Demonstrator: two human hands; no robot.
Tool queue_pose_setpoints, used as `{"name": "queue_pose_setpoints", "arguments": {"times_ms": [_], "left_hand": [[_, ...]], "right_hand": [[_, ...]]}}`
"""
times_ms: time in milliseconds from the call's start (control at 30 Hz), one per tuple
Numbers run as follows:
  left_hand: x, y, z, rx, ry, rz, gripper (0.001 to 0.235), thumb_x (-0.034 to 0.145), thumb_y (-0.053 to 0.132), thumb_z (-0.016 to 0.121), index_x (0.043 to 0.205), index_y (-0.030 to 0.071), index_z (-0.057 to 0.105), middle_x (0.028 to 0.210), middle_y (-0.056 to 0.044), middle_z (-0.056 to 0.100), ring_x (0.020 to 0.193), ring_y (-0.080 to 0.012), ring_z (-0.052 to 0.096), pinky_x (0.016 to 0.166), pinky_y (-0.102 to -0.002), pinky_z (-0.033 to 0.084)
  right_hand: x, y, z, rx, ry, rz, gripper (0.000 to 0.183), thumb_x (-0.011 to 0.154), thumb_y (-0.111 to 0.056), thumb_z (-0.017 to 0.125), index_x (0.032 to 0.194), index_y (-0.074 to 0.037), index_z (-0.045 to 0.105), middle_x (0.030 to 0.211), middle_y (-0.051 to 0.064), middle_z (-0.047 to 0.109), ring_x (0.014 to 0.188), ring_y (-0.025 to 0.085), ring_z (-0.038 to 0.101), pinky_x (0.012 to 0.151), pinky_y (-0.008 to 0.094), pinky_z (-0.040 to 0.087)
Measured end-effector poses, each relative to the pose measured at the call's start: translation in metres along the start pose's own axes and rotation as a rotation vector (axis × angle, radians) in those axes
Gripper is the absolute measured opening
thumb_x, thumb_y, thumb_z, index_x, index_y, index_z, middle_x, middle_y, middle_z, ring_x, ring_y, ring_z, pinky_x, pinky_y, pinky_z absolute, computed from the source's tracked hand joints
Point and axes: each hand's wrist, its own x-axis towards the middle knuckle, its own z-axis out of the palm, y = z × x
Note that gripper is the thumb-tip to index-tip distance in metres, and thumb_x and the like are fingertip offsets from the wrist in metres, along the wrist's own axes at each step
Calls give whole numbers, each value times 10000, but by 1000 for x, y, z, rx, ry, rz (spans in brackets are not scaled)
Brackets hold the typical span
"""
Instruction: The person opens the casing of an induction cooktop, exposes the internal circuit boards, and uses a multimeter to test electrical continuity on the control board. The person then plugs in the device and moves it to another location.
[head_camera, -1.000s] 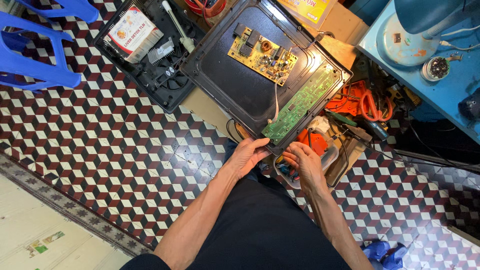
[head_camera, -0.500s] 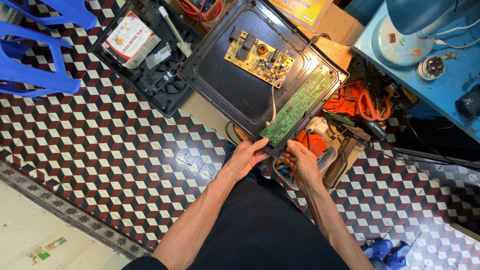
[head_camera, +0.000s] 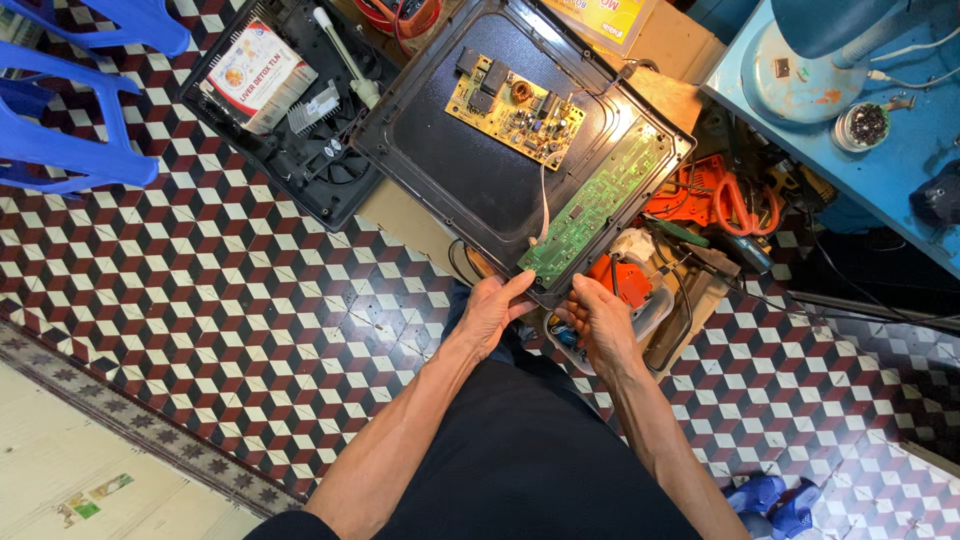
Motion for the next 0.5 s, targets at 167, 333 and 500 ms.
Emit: {"name": "queue_pose_setpoints", "arguments": {"times_ms": [167, 333, 500], "left_hand": [[1, -4, 0, -19, -9, 26, 477, 973, 245, 679, 1316, -70, 575, 1310, -148, 658, 1207, -221, 643, 1079, -422, 530], [0, -5, -1, -32, -12, 36, 465, 971, 238, 675, 1312, -62, 576, 1314, -140, 657, 1206, -212, 644, 1077, -424, 527], [2, -8, -1, -18, 6, 37, 437, 981, 228, 666, 1301, -60, 589, 1295, -134, 668, 1195, -208, 647, 1072, -423, 528]], "right_hand": [[-1, -1, 0, -12, -28, 3, 433, 1007, -347, 573, 1223, 21, 647, 1023, 108, 681, 895, 148, 654, 835, 287, 573], [-1, -1, -1, 14, -40, 12, 417, 1011, -352, 576, 1199, 12, 653, 1050, 105, 680, 916, 154, 647, 849, 297, 557], [2, 2, -3, 25, -54, 7, 413, 1007, -359, 580, 1177, 10, 656, 1073, 112, 677, 933, 155, 648, 865, 310, 558]]}}
